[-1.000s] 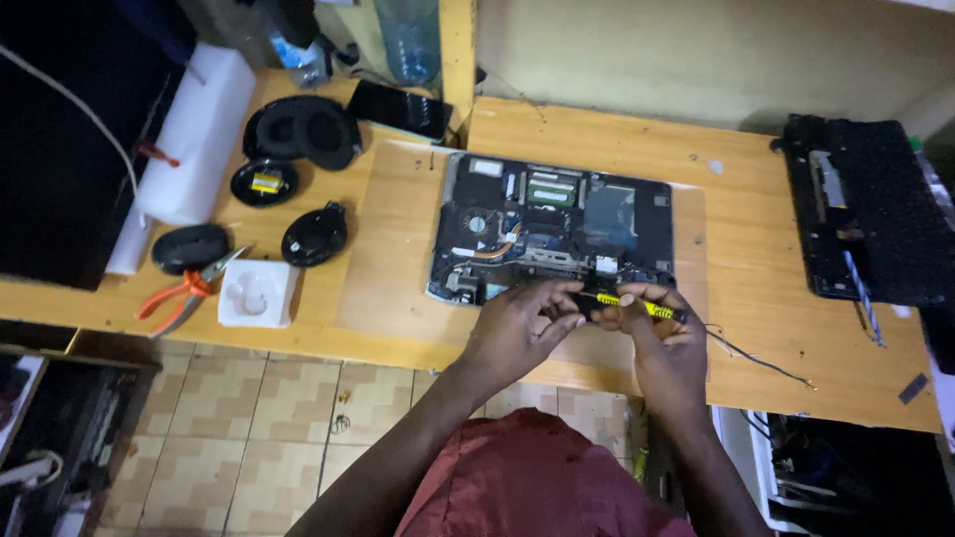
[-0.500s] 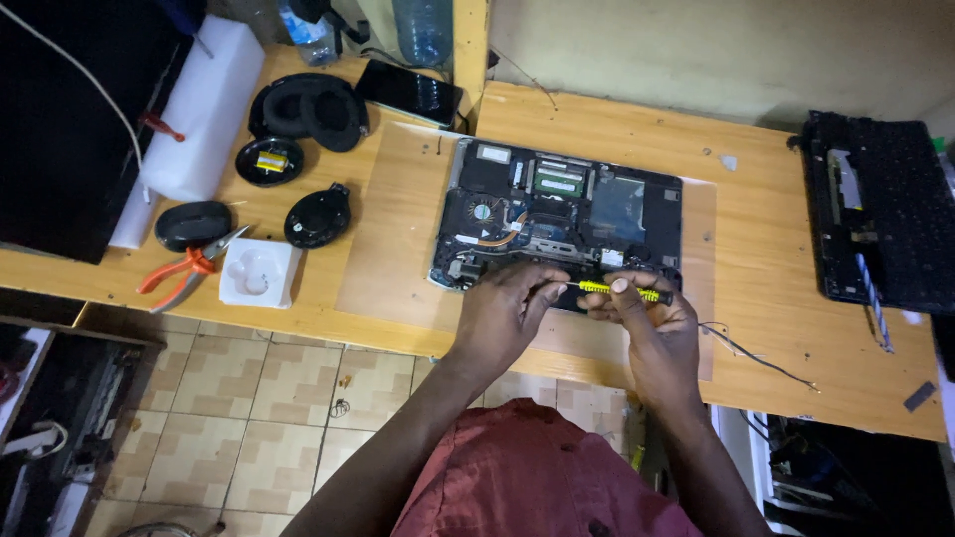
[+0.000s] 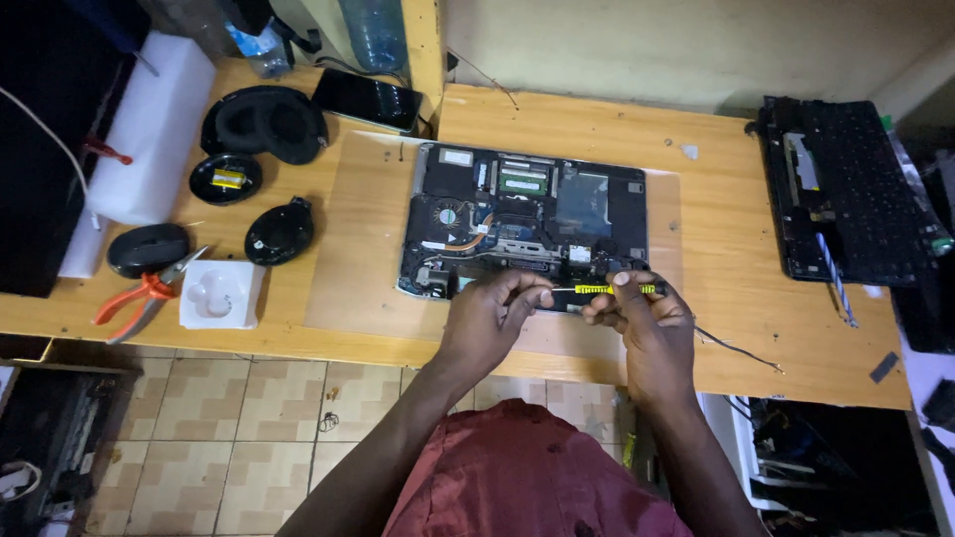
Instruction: Unscrewing internal components of a laptop and flipping it over to open the lid.
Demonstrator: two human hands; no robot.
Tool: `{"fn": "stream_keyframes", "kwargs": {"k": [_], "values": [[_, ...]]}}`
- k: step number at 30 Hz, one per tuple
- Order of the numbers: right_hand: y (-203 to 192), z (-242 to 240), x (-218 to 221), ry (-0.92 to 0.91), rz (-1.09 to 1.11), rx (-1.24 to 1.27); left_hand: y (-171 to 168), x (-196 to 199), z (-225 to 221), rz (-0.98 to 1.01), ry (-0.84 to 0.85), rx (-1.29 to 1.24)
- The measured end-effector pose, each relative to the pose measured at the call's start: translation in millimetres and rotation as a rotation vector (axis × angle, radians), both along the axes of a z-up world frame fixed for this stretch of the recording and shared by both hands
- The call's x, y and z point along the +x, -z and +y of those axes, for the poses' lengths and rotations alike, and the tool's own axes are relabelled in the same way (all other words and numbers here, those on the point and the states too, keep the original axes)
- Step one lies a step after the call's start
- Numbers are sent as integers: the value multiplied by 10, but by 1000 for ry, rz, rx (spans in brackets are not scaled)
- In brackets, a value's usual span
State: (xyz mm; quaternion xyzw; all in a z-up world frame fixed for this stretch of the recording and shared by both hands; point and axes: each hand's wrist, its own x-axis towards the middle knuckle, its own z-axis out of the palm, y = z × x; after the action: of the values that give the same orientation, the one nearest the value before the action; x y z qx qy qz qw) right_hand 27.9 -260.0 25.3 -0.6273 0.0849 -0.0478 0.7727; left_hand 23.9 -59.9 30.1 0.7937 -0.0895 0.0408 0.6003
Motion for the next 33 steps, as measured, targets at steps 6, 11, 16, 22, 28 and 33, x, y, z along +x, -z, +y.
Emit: {"fn": "stream_keyframes", "kwargs": {"k": [6,11,16,22,28,33], "values": [[16,1,6,14,30,29,41,-1,8,-176,-19,122],[41,-38,14,41,23,31,244,54,121,-518,-39,490],[-127,-48,-32,45,11,-30,259,6,151,-460,28,745],[-89,-106,-56,43,3,-70,336,81,173,-606,2,771],[-110,-115,-114,62,40,-75,408,101,182,-568,32,841],[-115,-113,-133,63,39,-53,315,83,163,-462,65,863]]}}
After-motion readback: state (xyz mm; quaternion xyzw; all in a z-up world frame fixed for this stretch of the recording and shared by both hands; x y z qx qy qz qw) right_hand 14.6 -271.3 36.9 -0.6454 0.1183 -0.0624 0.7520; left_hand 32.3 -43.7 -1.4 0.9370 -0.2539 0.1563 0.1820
